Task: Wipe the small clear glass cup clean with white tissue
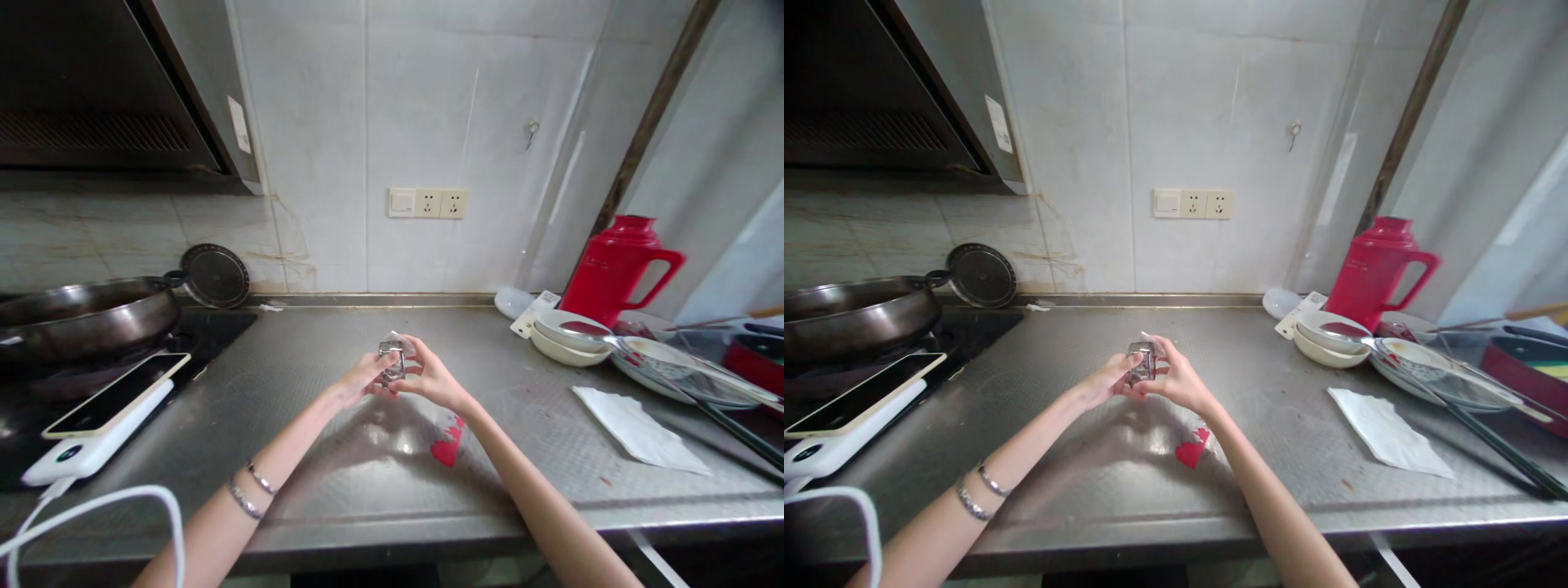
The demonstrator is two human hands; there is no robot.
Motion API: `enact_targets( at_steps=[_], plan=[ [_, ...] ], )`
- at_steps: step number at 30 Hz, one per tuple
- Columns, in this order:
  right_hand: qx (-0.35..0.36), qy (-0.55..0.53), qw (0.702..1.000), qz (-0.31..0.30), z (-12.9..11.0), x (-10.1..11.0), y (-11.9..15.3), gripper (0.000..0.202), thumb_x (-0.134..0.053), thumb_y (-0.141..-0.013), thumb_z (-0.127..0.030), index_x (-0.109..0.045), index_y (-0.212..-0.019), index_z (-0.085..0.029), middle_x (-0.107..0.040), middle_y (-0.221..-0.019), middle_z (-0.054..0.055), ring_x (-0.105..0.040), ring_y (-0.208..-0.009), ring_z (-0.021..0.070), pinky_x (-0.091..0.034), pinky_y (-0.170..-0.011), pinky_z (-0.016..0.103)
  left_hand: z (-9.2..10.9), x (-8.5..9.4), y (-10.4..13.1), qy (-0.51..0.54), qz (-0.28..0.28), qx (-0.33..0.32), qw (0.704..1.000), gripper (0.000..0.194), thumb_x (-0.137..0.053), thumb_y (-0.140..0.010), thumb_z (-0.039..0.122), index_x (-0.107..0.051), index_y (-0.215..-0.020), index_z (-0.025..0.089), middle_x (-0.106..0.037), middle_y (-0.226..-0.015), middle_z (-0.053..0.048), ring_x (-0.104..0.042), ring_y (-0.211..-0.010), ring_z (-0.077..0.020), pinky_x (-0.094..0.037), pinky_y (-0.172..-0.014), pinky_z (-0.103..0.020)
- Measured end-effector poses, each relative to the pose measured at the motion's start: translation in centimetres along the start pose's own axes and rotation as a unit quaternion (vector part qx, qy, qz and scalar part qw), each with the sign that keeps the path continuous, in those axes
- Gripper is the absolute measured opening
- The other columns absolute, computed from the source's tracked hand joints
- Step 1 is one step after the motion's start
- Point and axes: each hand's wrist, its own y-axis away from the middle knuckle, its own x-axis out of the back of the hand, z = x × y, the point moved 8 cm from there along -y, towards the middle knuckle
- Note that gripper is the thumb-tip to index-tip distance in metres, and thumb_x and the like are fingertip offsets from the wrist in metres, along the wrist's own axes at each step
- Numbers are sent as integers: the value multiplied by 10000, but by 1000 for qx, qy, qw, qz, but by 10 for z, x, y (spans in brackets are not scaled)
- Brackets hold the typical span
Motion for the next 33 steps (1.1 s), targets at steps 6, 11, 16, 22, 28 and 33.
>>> enact_targets(
  at_steps=[6, 11, 16, 22, 28, 33],
  plan=[
    [-42, -32, 997, 60, 9, 15, -4, 644, -794, -606, -289, -511, -1176, -189, -674, -1039, 72, -671, -873, 191, -559, -790, 353, 11, 6, -1, -71, 38, -73, 994, 1047, -773, -592, 534, -238, -1441, 236, -537, -1297, -186, -640, -977, -248, -530, -768, -345],
    [-63, -36, 995, 71, 15, 15, -4, 604, -776, -630, -305, -529, -1166, -175, -675, -1058, 87, -665, -906, 198, -544, -803, 351, 15, 0, -1, -177, 85, -195, 961, 1347, -886, -451, 258, -14, -1475, 204, -492, -1353, -184, -449, -1273, -295, -242, -1110, -485],
    [-38, -7, 997, 66, 16, 9, -4, 621, -783, -625, -348, -536, -1167, -173, -680, -1032, 77, -660, -876, 184, -535, -804, 330, 7, 4, 0, -203, 139, -202, 948, 1071, -808, -605, 288, -120, -1419, 185, -587, -1236, -160, -573, -1129, -251, -382, -1024, -435],
    [-43, 10, 995, 93, 18, 22, -6, 403, -503, -849, -510, -634, -1049, -186, -699, -908, 52, -674, -731, 173, -537, -558, 250, 13, 5, 4, -205, 164, -218, 940, 821, -785, -616, 311, -308, -1277, 212, -611, -1172, -112, -632, -1004, -218, -478, -907, -355],
    [20, 231, 951, 206, -1, 49, 1, 406, -474, -877, -481, -669, -709, -167, -621, -608, 16, -570, -586, 140, -417, -532, 211, 8, -4, 6, -276, 154, -199, 928, 918, -797, -570, 270, -297, -1336, 191, -623, -1125, -107, -634, -959, -217, -479, -883, -342],
    [17, 155, 972, 174, -4, 39, -2, 430, -455, -880, -462, -688, -717, -139, -629, -630, 17, -546, -607, 142, -388, -564, 223, 3, -6, 6, -311, 171, -200, 913, 925, -786, -559, 245, -304, -1347, 182, -619, -1136, -109, -611, -1007, -244, -467, -909, -381]
  ],
)
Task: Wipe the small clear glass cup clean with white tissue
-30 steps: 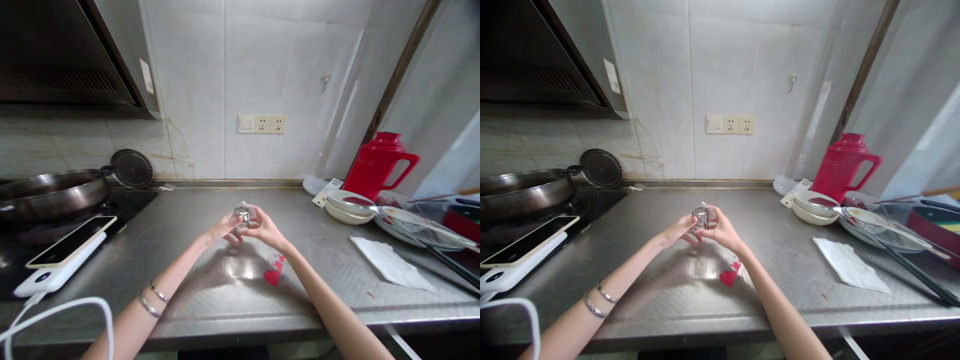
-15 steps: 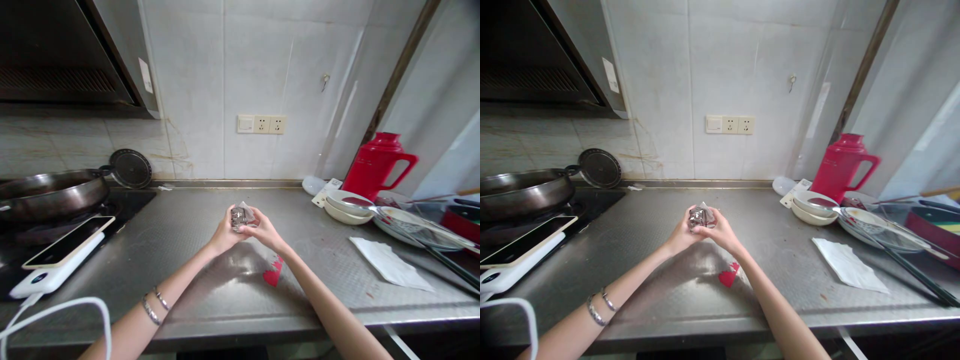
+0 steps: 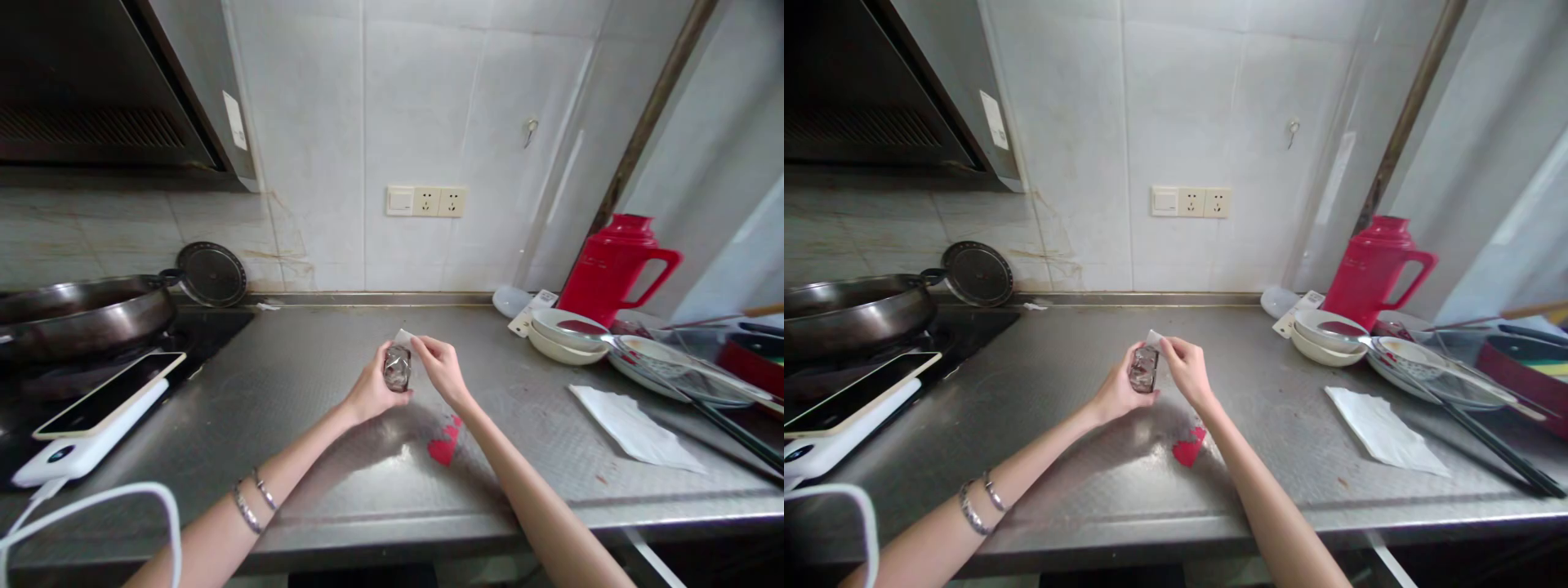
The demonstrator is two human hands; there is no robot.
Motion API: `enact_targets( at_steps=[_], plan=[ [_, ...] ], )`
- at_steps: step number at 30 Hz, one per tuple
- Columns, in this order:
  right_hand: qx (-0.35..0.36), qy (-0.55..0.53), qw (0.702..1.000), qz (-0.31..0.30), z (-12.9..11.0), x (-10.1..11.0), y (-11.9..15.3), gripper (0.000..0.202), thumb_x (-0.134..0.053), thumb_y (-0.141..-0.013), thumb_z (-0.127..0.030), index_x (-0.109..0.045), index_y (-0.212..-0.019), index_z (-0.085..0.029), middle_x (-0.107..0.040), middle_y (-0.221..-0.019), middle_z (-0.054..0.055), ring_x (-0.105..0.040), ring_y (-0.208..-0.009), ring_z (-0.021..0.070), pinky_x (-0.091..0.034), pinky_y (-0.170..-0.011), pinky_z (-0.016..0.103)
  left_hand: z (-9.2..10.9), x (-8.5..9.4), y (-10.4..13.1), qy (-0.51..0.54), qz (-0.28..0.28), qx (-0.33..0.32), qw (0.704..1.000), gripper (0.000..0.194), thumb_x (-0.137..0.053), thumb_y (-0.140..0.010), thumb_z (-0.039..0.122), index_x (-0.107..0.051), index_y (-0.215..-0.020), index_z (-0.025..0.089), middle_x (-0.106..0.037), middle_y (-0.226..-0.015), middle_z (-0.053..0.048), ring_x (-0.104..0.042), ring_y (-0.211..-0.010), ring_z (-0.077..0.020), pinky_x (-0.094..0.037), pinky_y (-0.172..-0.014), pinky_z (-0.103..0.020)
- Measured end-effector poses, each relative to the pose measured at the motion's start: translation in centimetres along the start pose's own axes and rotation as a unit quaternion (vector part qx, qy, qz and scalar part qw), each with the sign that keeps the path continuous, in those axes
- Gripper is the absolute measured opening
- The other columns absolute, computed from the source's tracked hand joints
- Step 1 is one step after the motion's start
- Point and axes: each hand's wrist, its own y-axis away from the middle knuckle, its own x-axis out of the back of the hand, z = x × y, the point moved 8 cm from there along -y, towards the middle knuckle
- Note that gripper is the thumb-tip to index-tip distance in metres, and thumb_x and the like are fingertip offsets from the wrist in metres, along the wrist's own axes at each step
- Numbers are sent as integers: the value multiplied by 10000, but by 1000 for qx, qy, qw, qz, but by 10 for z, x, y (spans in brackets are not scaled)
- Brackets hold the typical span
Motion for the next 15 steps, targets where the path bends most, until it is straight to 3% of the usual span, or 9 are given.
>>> enact_targets(
  at_steps=[4, 9, 15],
  plan=[
    [-21, -80, 996, -40, 2, -12, 2, 369, -497, -855, -436, -729, -826, -151, -689, -745, 28, -592, -719, 171, -432, -654, 239, 2, 0, 1, -7, 13, -5, 1000, 930, -784, -551, 236, -316, -1351, 172, -615, -1147, -112, -607, -1024, -252, -461, -921, -392],
    [-4, -72, 997, -35, 0, -13, 5, 339, -506, -865, -413, -741, -838, -171, -695, -723, 9, -609, -689, 164, -434, -611, 231, 9, -1, 1, -3, 8, -15, 1000, 850, -784, -560, 240, -377, -1304, 174, -637, -1112, -91, -625, -980, -232, -480, -886, -362],
    [59, -45, 997, -38, -16, -16, 11, 293, -481, -900, -366, -728, -981, -231, -733, -978, 33, -673, -916, 208, -503, -788, 281, 9, 4, 0, -20, 40, 0, 999, 754, -780, -563, 260, -436, -1228, 170, -671, -1010, -71, -641, -932, -225, -503, -830, -343]
  ],
)
